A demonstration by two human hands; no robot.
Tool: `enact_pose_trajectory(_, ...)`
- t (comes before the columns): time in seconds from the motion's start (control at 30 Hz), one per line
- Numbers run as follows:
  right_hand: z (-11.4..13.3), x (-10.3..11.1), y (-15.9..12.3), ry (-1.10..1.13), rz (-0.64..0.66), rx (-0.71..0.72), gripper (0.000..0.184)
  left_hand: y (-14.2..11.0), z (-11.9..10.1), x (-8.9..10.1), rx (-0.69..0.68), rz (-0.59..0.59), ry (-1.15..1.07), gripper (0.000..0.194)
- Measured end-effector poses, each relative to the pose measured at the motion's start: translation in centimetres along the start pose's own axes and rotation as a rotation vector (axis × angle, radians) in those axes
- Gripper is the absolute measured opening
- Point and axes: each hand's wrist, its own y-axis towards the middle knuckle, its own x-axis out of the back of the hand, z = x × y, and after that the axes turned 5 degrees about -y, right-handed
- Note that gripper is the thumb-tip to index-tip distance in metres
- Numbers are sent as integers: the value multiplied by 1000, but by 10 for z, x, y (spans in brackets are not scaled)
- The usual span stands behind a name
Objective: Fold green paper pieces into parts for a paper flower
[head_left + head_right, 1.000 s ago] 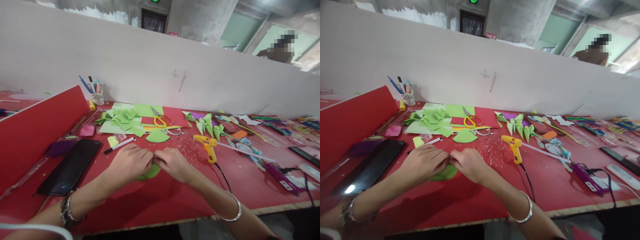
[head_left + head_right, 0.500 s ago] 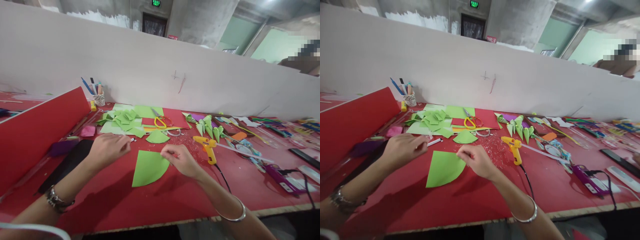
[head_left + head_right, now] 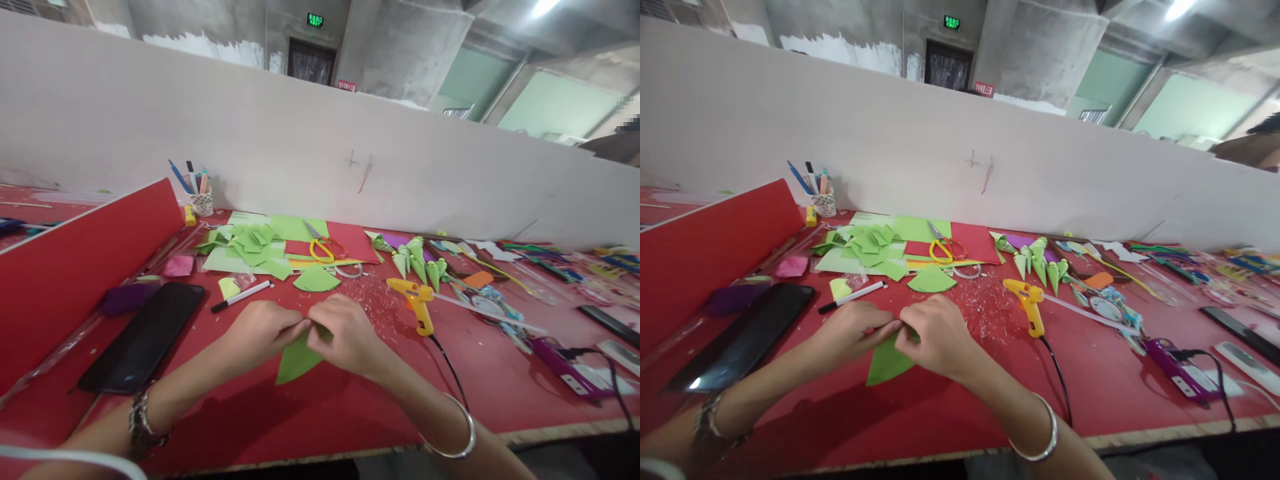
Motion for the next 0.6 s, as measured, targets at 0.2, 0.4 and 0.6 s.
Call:
enact_pose_trajectory(0.2,-15,-7,-7,-49,-53,-10,15,-7,-2,7,12,-32,72,41)
enact_pose_trajectory(0.4,-48,-7,-17,-5,-170,-215,16,-13,7,18,171,-61,28,42)
enact_pose_trajectory(0.6,-24,6,-3,143,93,50,17,-2,3,18,-9,-64,58,24)
